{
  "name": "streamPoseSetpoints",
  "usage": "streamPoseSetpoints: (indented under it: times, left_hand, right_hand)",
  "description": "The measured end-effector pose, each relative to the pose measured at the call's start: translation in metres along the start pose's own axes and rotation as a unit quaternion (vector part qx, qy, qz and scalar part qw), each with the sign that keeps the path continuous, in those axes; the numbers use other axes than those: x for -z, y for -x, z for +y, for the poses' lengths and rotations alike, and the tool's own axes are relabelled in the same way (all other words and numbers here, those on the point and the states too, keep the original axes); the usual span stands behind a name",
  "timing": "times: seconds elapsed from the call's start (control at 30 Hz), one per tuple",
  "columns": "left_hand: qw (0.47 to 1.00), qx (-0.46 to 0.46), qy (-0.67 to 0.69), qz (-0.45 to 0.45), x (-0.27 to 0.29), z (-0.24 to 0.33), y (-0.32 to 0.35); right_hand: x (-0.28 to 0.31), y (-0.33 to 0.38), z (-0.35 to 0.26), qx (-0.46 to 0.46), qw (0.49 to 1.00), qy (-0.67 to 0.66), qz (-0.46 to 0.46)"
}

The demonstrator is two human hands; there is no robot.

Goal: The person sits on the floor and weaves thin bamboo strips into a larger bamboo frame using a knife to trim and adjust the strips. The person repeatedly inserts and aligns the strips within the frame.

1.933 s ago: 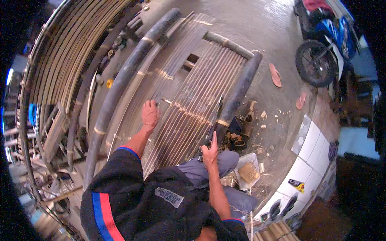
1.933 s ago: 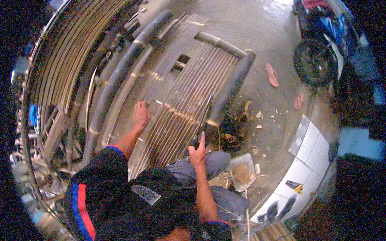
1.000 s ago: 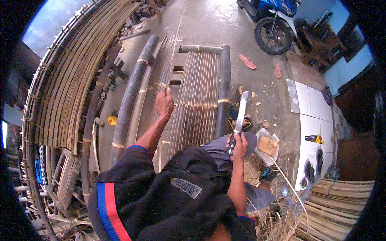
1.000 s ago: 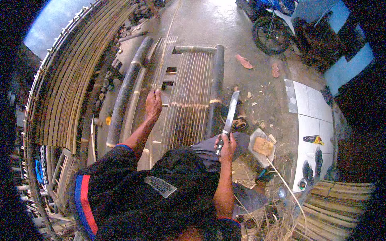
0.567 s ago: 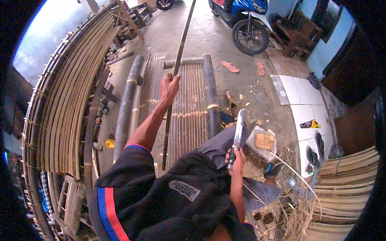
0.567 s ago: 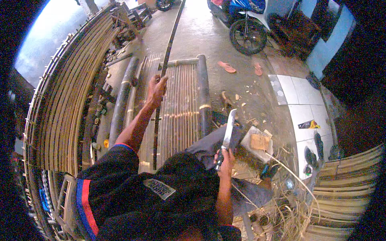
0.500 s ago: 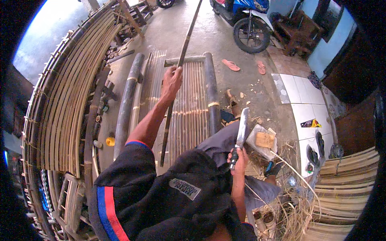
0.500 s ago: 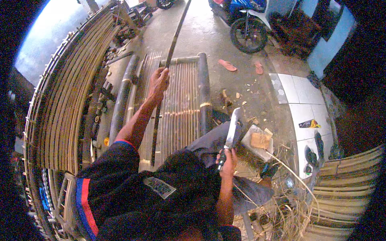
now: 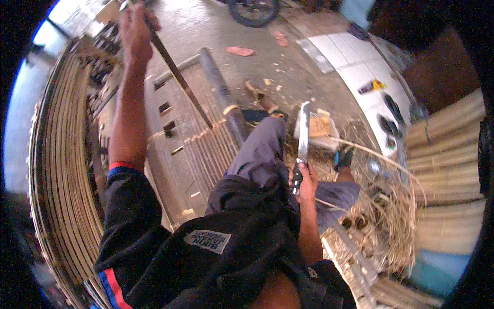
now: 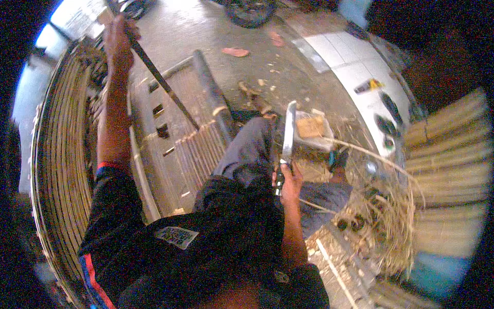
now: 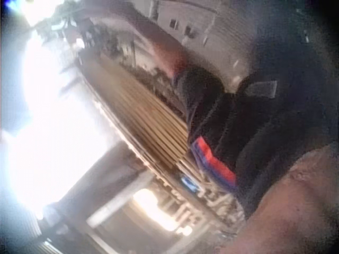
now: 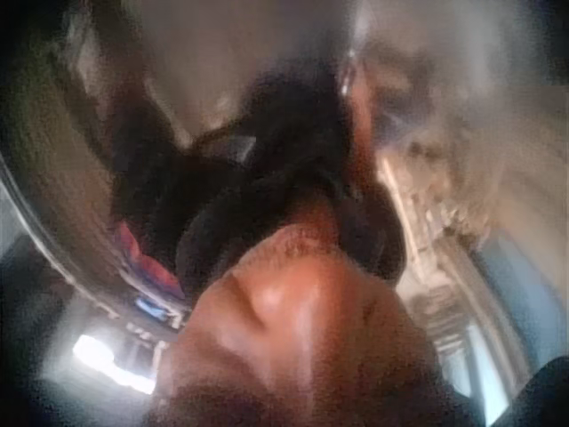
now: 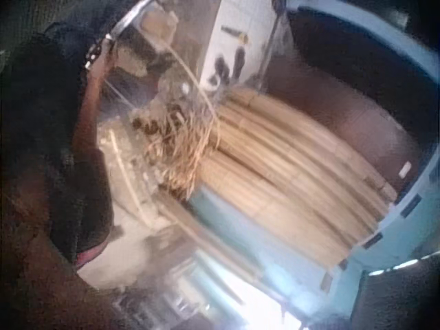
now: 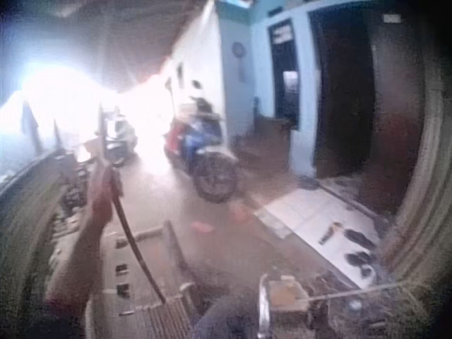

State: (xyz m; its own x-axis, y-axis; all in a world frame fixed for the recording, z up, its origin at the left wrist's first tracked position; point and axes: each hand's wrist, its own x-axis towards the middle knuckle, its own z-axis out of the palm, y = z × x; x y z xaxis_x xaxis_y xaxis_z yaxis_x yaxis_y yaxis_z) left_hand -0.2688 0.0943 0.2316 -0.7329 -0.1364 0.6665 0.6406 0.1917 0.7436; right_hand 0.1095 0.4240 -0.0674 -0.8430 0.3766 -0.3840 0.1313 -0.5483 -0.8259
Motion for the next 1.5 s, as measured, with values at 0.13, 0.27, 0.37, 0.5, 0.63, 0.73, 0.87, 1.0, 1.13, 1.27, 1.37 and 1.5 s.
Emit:
streamPoseSetpoints:
  times: [0.13,0.27,0.37,0.5,0.63,0.73,0.87,1.0,1.13,1.27,1.37,1.5]
  left_hand:
    - [0.996,-0.030,0.069,0.044,-0.080,0.051,-0.015]
    - [0.977,-0.098,0.189,-0.029,-0.154,0.049,0.010]
    - [0.974,-0.094,0.196,-0.066,-0.220,0.067,0.069]
    - [0.961,0.034,0.270,-0.054,-0.274,0.079,0.127]
    - [0.958,0.123,0.236,-0.110,-0.308,0.047,0.197]
    - [0.993,-0.019,0.025,-0.118,-0.314,-0.028,0.213]
    - [0.995,-0.072,0.012,-0.062,-0.316,-0.018,0.198]
    - [0.943,0.173,0.281,-0.040,-0.309,0.032,0.176]
    - [0.936,0.174,0.288,-0.104,-0.319,0.039,0.194]
    - [0.965,0.042,0.247,-0.083,-0.314,0.044,0.172]
    - [0.951,0.115,0.284,-0.042,-0.294,0.088,0.136]
    - [0.937,0.112,0.313,-0.103,-0.290,0.097,0.146]
  right_hand:
    - [0.007,0.009,0.004,0.033,0.999,-0.018,0.033]
    - [0.020,0.021,0.006,0.038,0.997,-0.027,0.065]
    - [0.041,0.032,0.012,0.042,0.990,0.006,0.137]
    - [0.048,0.042,0.011,0.024,0.985,-0.010,0.169]
    - [0.062,0.038,0.023,0.042,0.983,0.042,0.173]
    - [0.045,0.039,0.006,0.042,0.983,0.076,0.161]
    - [0.060,0.030,0.015,0.061,0.968,0.186,0.160]
    - [0.039,0.019,-0.003,0.231,0.882,0.356,0.204]
    - [0.032,-0.001,-0.007,0.142,0.859,0.457,0.182]
    - [0.025,-0.008,-0.006,0.197,0.856,0.439,0.188]
    - [0.027,-0.013,-0.008,0.172,0.859,0.443,0.192]
    - [0.027,-0.025,-0.008,0.128,0.854,0.467,0.190]
